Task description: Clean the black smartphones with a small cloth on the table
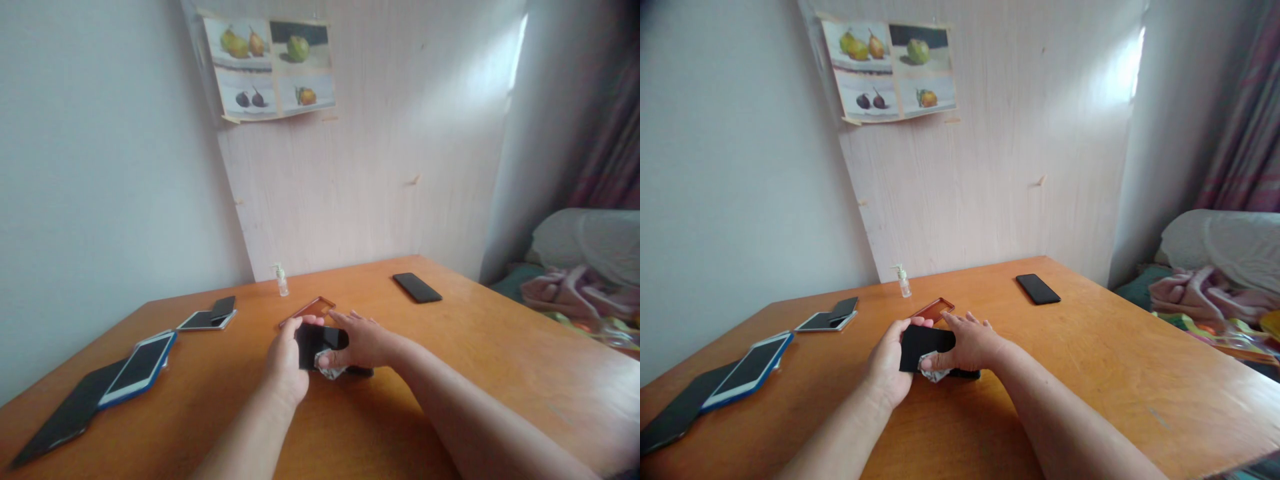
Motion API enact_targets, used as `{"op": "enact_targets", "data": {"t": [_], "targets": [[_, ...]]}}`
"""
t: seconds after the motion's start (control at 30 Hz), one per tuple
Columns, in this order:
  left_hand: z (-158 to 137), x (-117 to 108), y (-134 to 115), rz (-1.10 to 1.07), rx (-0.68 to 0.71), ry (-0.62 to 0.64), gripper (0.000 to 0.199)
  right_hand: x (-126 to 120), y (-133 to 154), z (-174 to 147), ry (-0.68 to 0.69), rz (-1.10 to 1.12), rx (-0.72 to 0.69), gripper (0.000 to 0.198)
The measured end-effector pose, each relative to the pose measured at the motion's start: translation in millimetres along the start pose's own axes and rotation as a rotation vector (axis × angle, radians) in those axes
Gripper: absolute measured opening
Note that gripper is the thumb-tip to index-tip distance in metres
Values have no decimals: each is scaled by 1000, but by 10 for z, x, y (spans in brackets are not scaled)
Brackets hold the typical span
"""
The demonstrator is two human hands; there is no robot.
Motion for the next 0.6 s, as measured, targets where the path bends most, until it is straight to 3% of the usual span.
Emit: {"op": "enact_targets", "data": {"t": [0.07,0.2,0.27,0.43,0.6], "targets": [[0,0,3,-1,-12,-3,15,3,22,17,-5,37,-19,109],[-11,15,12,13,-23,0,16,-8,6,4,259,237,-138,74],[-19,23,11,16,-24,-6,16,0,6,1,283,283,-172,62],[-35,42,-12,4,-24,4,15,-16,14,6,60,260,-110,76],[-29,23,-2,18,-18,-3,16,-64,-37,-24,294,281,-177,58]]}}
Point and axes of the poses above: each hand's wrist, its own z-axis towards the middle knuckle, its own x-axis out of the palm, y = z × x, the point moved 2 cm from there along z, towards the middle knuckle, and after that the axes turned 9 degrees about y, right-handed, at the moved point
